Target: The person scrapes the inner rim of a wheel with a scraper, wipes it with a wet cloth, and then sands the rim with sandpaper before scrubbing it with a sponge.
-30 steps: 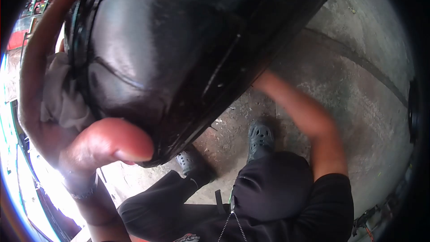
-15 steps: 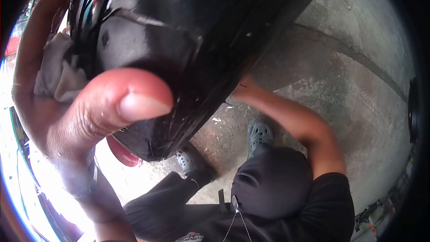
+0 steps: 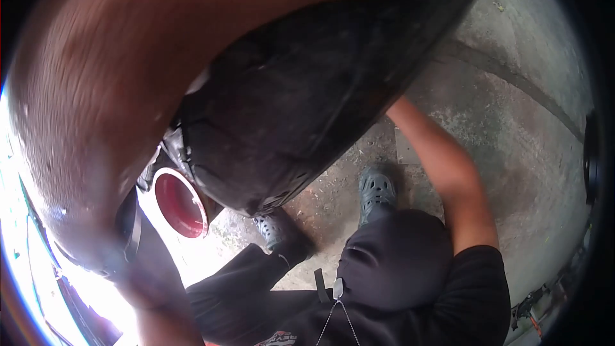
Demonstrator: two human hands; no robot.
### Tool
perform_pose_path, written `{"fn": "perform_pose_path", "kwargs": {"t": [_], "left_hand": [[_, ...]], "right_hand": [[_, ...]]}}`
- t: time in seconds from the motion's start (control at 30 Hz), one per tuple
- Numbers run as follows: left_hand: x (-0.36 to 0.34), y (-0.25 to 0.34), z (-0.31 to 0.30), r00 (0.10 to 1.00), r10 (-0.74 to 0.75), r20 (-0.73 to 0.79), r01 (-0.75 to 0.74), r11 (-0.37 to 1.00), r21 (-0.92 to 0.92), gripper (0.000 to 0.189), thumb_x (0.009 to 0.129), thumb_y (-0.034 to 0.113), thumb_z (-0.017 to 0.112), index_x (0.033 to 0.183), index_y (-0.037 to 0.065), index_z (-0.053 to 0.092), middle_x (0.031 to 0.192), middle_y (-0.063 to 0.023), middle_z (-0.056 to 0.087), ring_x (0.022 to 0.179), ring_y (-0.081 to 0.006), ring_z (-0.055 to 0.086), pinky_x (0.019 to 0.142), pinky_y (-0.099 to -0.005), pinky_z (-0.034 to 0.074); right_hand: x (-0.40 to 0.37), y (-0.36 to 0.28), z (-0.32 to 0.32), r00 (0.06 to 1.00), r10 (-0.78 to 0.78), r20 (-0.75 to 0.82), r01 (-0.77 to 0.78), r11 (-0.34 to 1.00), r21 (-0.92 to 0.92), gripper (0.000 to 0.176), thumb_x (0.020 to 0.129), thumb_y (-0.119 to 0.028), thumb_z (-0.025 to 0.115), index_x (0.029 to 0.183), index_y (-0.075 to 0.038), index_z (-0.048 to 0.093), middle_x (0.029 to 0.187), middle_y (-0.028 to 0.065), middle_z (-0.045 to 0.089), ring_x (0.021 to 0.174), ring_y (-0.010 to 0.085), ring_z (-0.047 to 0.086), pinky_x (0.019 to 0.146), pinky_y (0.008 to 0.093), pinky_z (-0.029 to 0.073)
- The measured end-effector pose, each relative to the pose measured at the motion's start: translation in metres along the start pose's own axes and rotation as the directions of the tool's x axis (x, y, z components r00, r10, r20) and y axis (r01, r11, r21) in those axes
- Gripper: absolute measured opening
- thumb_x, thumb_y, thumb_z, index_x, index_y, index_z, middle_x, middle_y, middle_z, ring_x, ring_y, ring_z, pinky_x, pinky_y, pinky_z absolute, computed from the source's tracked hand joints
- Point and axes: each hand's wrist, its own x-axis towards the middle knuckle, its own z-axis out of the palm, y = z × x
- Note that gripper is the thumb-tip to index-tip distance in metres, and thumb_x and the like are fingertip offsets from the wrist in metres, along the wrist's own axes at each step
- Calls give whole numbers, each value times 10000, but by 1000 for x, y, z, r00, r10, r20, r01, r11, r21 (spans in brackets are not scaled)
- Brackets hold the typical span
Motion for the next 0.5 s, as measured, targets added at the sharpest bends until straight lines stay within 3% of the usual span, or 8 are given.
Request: {"fn": "perform_pose_path", "kwargs": {"t": [0.03, 0.13, 0.17, 0.27, 0.3, 0.4, 0.43, 0.5], "left_hand": [[3, 4, 9, 1000, 20, -2, -20, 1000, 0, 1165, 617, 624, 897, 1468, -37, 455, 1446, -257, 525, 1359, -355, 510, 1156, -459, 374], [8, 1, 10, 999, 38, -2, -38, 999, -6, 1163, 615, 621, 899, 1466, -37, 457, 1444, -258, 526, 1359, -356, 509, 1156, -460, 373], [7, -3, 4, 1000, 22, 4, -22, 1000, -6, 1163, 615, 621, 900, 1466, -37, 458, 1444, -258, 526, 1359, -356, 509, 1157, -460, 373], [6, 3, 11, 1000, 23, 2, -23, 1000, -7, 1161, 613, 618, 902, 1464, -37, 460, 1442, -259, 527, 1360, -357, 508, 1157, -460, 372], [8, 8, 16, 1000, 30, 1, -30, 1000, -6, 1160, 613, 617, 902, 1463, -37, 461, 1442, -259, 528, 1360, -357, 508, 1157, -460, 372], [8, 13, 25, 999, 50, -8, -50, 999, -3, 1158, 611, 615, 904, 1461, -37, 464, 1441, -260, 529, 1360, -358, 507, 1158, -461, 370], [7, 15, 29, 998, 54, -9, -54, 999, 3, 1157, 610, 614, 905, 1460, -37, 465, 1440, -260, 529, 1361, -358, 507, 1158, -461, 370], [5, 13, 24, 999, 42, -9, -42, 999, 1, 1156, 609, 612, 906, 1459, -37, 466, 1439, -261, 530, 1361, -359, 507, 1158, -461, 369]], "right_hand": [[-8, -25, 6, 988, 110, 106, -122, 987, 108, 214, 948, -187, 557, 1118, -161, 684, 1185, 138, 695, 1278, 373, 559, 1209, 623, 174], [-21, -65, 9, 998, -63, -22, 65, 990, 129, 227, 932, -123, 541, 1099, -165, 688, 1171, 130, 697, 1265, 361, 566, 1218, 630, 156], [-18, -48, 2, 999, -37, -24, 41, 981, 188, 221, 923, -112, 546, 1081, -164, 691, 1161, 142, 696, 1260, 356, 570, 1216, 632, 157], [-6, -18, -17, 966, 192, 171, -235, 930, 284, 221, 906, -93, 563, 1068, -162, 696, 1183, 125, 690, 1256, 320, 580, 1214, 632, 160], [-10, -30, 0, 953, 257, 163, -295, 911, 290, 241, 909, -88, 559, 1093, -165, 696, 1201, 103, 688, 1261, 307, 580, 1215, 625, 164], [-13, -71, -17, 996, 44, 78, -58, 979, 197, 369, 934, -86, 512, 1254, -191, 664, 1300, 62, 666, 1266, 271, 586, 1217, 581, 196], [-14, -64, -16, 999, -35, -28, 40, 972, 232, 385, 937, -84, 502, 1270, -195, 660, 1311, 68, 663, 1264, 270, 588, 1216, 575, 201], [-6, -34, -16, 984, 40, 174, -68, 984, 162, 377, 959, -132, 500, 1299, -195, 650, 1339, 69, 655, 1258, 268, 595, 1217, 583, 195]]}}
